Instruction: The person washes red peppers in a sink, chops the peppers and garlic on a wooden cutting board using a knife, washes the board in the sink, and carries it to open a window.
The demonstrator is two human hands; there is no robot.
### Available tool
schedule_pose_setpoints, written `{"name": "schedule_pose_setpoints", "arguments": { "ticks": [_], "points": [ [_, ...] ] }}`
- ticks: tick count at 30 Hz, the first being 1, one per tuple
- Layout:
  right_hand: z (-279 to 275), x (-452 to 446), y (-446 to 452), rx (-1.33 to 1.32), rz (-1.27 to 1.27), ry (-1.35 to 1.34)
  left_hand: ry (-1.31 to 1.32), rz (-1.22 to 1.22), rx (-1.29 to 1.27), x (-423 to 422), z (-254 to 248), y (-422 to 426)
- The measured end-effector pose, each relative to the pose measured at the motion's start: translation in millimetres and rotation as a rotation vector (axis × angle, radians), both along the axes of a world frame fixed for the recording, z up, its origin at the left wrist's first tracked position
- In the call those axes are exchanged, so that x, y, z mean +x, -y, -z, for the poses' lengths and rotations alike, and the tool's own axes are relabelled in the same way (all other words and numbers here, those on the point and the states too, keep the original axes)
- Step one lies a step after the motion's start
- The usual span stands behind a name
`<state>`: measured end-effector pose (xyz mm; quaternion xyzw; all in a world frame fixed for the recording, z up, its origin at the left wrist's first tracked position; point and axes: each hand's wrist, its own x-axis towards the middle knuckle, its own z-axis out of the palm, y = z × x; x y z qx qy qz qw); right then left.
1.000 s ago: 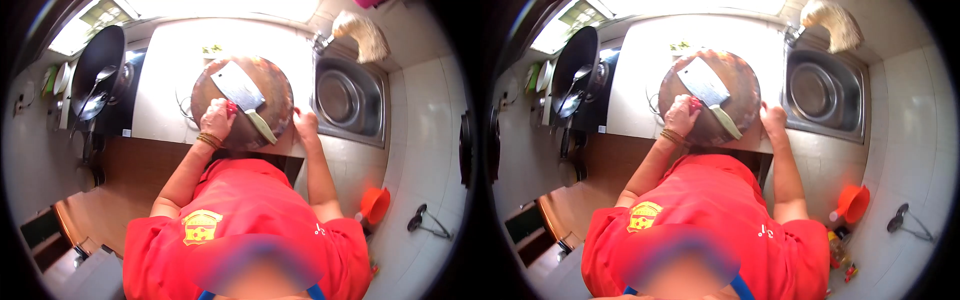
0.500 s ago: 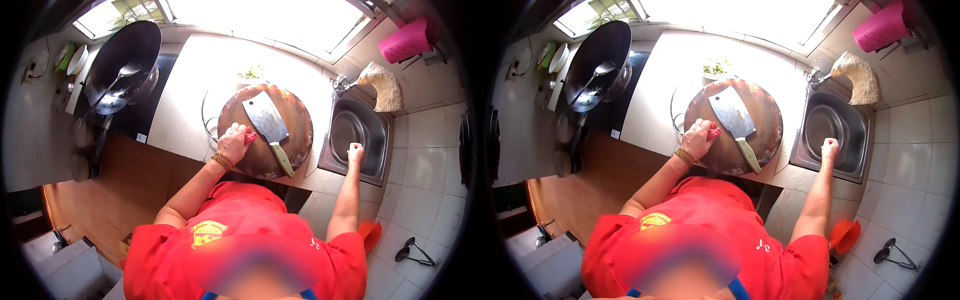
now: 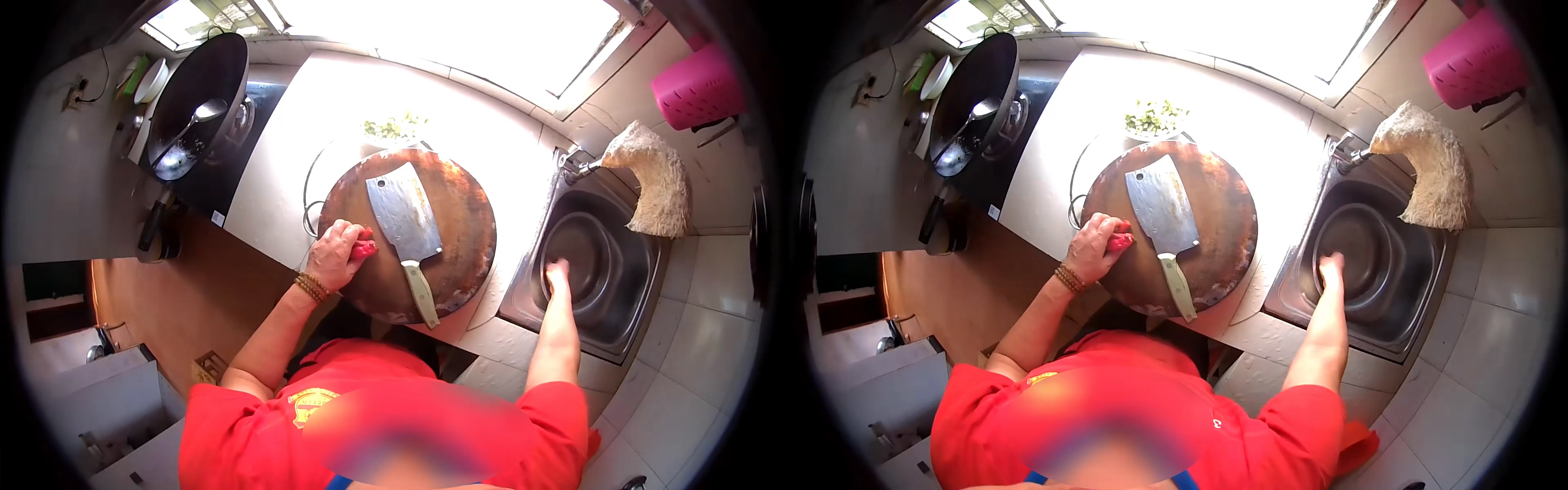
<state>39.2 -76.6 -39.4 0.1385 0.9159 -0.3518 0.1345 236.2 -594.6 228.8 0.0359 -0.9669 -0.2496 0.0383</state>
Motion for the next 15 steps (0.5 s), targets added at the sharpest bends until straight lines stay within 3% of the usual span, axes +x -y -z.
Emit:
{"name": "schedule_pose_setpoints", "arguments": {
  "ticks": [1,2,4,6,7,9,11,12,13,14,15],
  "points": [
    [-42.3,-2.1,8.0,-0.313,0.132,0.185,0.028,-0.004,0.0,0.2,-0.1,-0.4],
    [-70.5,2.9,11.5,-0.438,0.339,0.093,0.025,-0.007,0.001,0.0,0.2,-0.1],
    [-129.3,11.8,-9.5,-0.929,0.478,0.174,0.032,-0.008,0.01,-0.5,1.3,1.1],
    [-86.8,16.1,-75.7,-0.896,0.304,0.218,0.051,-0.016,0.019,-2.6,-0.5,1.2],
    [-93.8,14.1,-77.9,-0.892,0.3,0.212,0.085,-0.018,0.021,-1.5,-1.9,1.4],
    [-113.2,17.0,-75.2,0.912,-0.003,0.034,0.1,-0.012,0.039,2.2,-5.6,3.7],
    [-194.6,13.1,-3.5,0.546,-0.235,-0.242,0.191,-0.003,0.032,0.6,-11.4,4.1],
    [-215.6,0.4,33.5,0.256,-0.269,-0.267,0.188,-0.001,0.037,0.8,-14.6,3.2],
    [-254.3,-2.5,92.2,-0.095,-0.131,-0.125,0.222,0.021,0.006,-0.7,-17.0,3.5],
    [-260.2,-11.1,129.2,-0.261,-0.168,-0.139,0.259,0.042,-0.024,-1.5,-19.4,4.3],
    [-250.0,-23.9,158.8,-0.203,-0.334,-0.361,0.304,0.045,-0.001,-2.3,-20.9,6.2]
  ]
}}
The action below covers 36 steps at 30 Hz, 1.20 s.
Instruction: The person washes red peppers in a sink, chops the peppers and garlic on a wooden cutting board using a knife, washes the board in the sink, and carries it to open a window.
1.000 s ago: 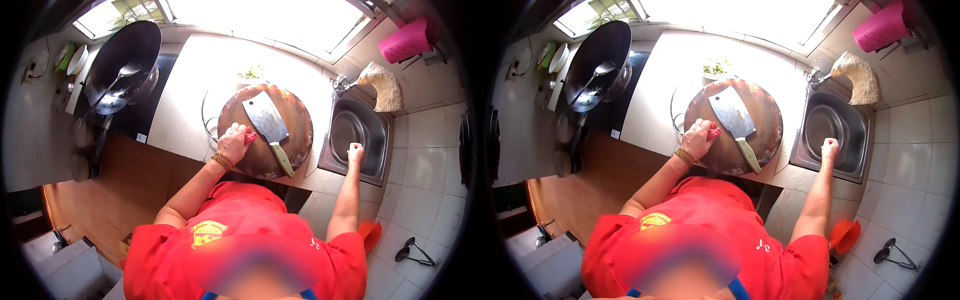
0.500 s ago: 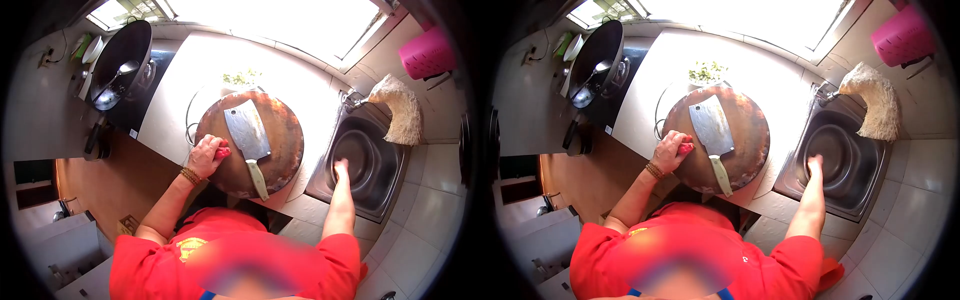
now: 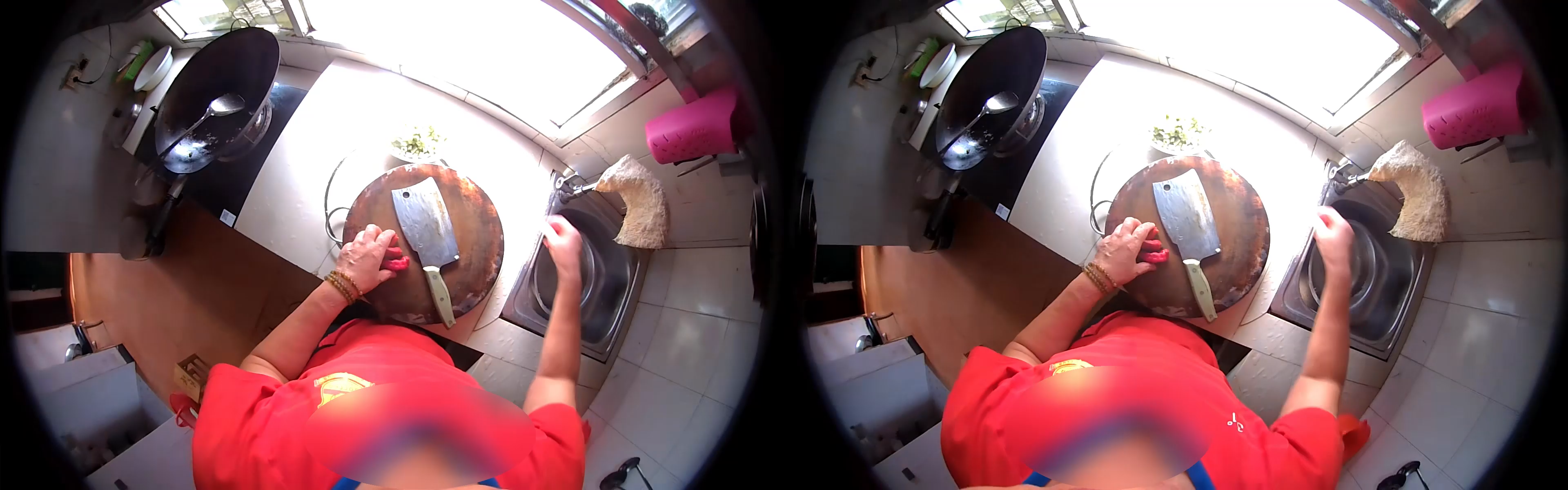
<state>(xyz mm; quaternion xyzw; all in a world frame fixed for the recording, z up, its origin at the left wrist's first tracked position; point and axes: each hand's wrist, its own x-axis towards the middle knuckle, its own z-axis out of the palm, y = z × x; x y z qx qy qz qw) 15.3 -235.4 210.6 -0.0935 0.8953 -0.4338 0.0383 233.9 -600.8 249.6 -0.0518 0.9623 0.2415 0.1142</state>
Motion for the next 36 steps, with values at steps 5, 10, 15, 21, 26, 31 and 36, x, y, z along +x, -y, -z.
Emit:
{"name": "schedule_pose_setpoints", "arguments": {
  "ticks": [5,10,15,21,26,31,36],
  "points": [
    [26.4,-52.8,180.8,0.185,-0.101,-0.236,-0.025,0.046,0.035,6.0,1.5,12.5],
    [34.0,-67.2,267.2,0.629,-0.116,-0.105,-0.05,0.073,0.068,11.1,4.7,21.0],
    [-21.6,14.0,216.8,0.41,-0.052,-0.159,-0.251,0.105,0.141,17.1,15.1,25.5],
    [-43.5,194.1,161.6,0.51,-0.305,0.031,-0.44,0.102,0.211,13.6,37.6,30.2],
    [-10.1,213.1,167.4,0.657,-0.214,-0.277,-0.531,0.096,0.303,13.8,43.4,37.0],
    [-25.2,198.9,156.7,0.407,-0.115,-0.307,-0.605,0.178,0.294,5.1,41.0,38.7],
    [-64.1,226.1,155.1,0.044,0.074,-0.111,-0.576,0.269,0.407,-5.1,51.0,29.5]
  ]
}}
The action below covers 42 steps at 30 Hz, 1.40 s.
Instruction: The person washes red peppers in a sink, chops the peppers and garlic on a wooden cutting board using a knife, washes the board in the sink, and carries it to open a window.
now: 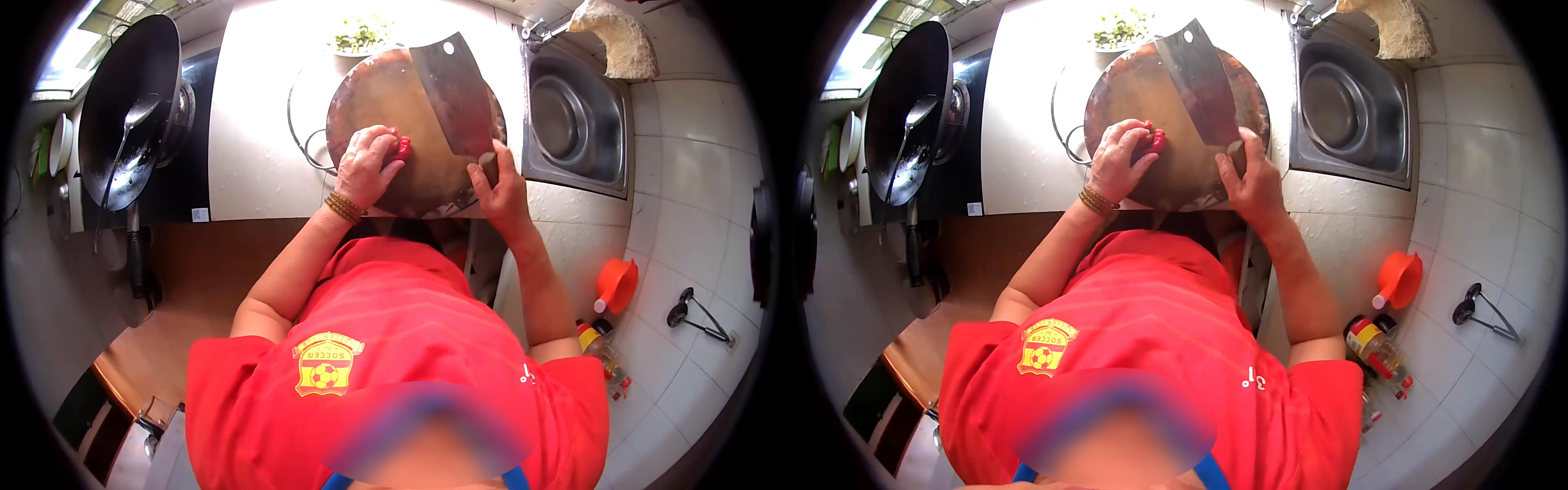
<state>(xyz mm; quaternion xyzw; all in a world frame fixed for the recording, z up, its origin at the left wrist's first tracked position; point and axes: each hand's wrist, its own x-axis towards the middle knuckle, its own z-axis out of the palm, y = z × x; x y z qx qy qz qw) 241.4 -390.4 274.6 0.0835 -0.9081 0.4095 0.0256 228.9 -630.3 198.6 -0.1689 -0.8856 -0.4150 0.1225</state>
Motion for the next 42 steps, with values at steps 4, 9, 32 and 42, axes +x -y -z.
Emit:
{"name": "schedule_pose_setpoints", "arguments": {
  "ticks": [4,9,32,42],
  "points": [
    [-0.7,5.8,0.9,0.142,-0.097,0.039,-0.006,-0.045,0.03,-5.4,1.4,-5.2],
    [12.0,21.2,0.4,0.175,-0.151,0.043,-0.033,-0.112,-0.087,1.0,-9.7,2.5],
    [-7.3,66.2,-55.8,0.069,0.111,0.127,-0.013,-0.028,-0.353,-12.8,-18.9,-93.4],
    [-13.1,74.9,-69.0,0.178,0.007,0.137,-0.033,-0.083,-0.34,-14.0,-6.9,-97.1]
  ]
}}
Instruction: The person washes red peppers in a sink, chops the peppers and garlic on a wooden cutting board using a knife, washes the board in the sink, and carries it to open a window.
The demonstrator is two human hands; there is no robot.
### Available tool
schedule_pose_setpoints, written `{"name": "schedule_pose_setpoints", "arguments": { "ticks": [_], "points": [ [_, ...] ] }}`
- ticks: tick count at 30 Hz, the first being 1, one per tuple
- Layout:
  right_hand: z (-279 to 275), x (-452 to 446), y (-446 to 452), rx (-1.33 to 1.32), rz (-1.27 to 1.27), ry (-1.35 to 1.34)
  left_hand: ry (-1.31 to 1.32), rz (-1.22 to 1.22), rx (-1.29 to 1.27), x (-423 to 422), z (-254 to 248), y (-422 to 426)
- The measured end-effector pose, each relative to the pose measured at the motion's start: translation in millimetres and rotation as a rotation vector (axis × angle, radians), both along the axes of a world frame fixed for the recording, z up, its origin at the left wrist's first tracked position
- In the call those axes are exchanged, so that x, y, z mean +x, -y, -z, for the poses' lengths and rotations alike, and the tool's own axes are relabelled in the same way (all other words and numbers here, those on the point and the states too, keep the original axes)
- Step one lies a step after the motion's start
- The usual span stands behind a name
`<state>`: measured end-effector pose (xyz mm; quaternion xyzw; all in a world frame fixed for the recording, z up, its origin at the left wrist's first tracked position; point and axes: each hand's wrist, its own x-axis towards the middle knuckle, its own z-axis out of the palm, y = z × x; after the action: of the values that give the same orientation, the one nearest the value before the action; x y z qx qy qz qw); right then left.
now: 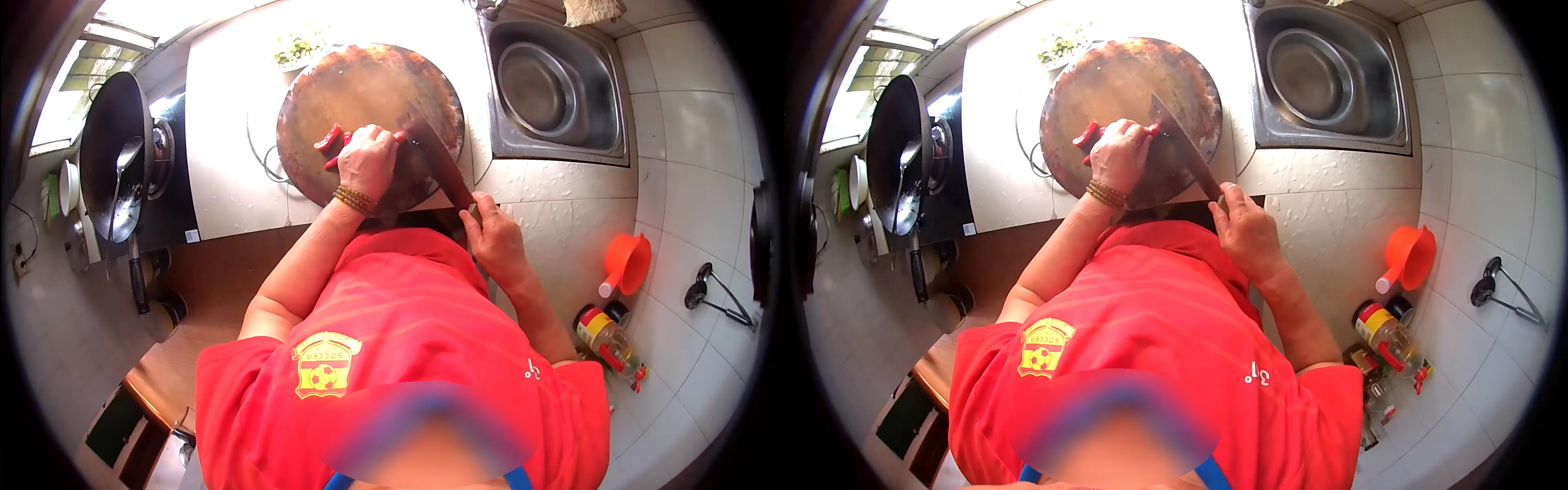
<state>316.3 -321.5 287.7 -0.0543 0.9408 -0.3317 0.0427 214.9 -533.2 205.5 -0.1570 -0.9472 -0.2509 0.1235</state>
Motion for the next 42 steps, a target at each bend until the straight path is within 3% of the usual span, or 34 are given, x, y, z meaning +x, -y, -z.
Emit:
{"name": "schedule_pose_setpoints", "arguments": {
  "ticks": [4,13,24,29,31,33,34,37,38,42],
  "points": [
    [-2.0,-4.2,2.9,0.061,-0.026,0.085,0.054,-0.027,-0.004,-1.0,1.2,0.0],
    [-9.0,0.6,12.6,0.399,-0.149,-0.049,0.102,-0.039,-0.013,-8.1,5.4,-4.2],
    [-8.0,-9.5,12.5,0.198,-0.134,0.141,0.155,0.027,-0.026,-11.5,5.7,-3.9],
    [29.5,1.1,17.7,0.185,-0.097,0.124,0.228,-0.02,0.016,-9.8,2.5,-5.0],
    [29.4,3.3,14.5,0.189,-0.071,0.112,0.096,0.042,0.053,-4.0,14.3,5.9],
    [25.8,-2.0,3.6,-0.175,0.066,0.147,0.01,0.027,0.163,-7.3,-3.9,22.5],
    [24.4,0.2,0.3,-0.185,0.113,0.13,-0.035,0.022,0.216,-8.6,-13.0,30.9],
    [12.4,4.9,-9.7,-0.104,0.111,0.109,-0.05,-0.123,0.043,-19.0,-29.8,70.0],
    [12.0,6.4,-10.4,-0.046,0.079,0.055,0.082,-0.242,0.087,-20.0,-39.9,74.0],
    [13.7,3.9,-7.1,0.088,-0.015,-0.078,0.21,-0.16,-0.089,-23.8,-8.6,99.8]
  ]
}}
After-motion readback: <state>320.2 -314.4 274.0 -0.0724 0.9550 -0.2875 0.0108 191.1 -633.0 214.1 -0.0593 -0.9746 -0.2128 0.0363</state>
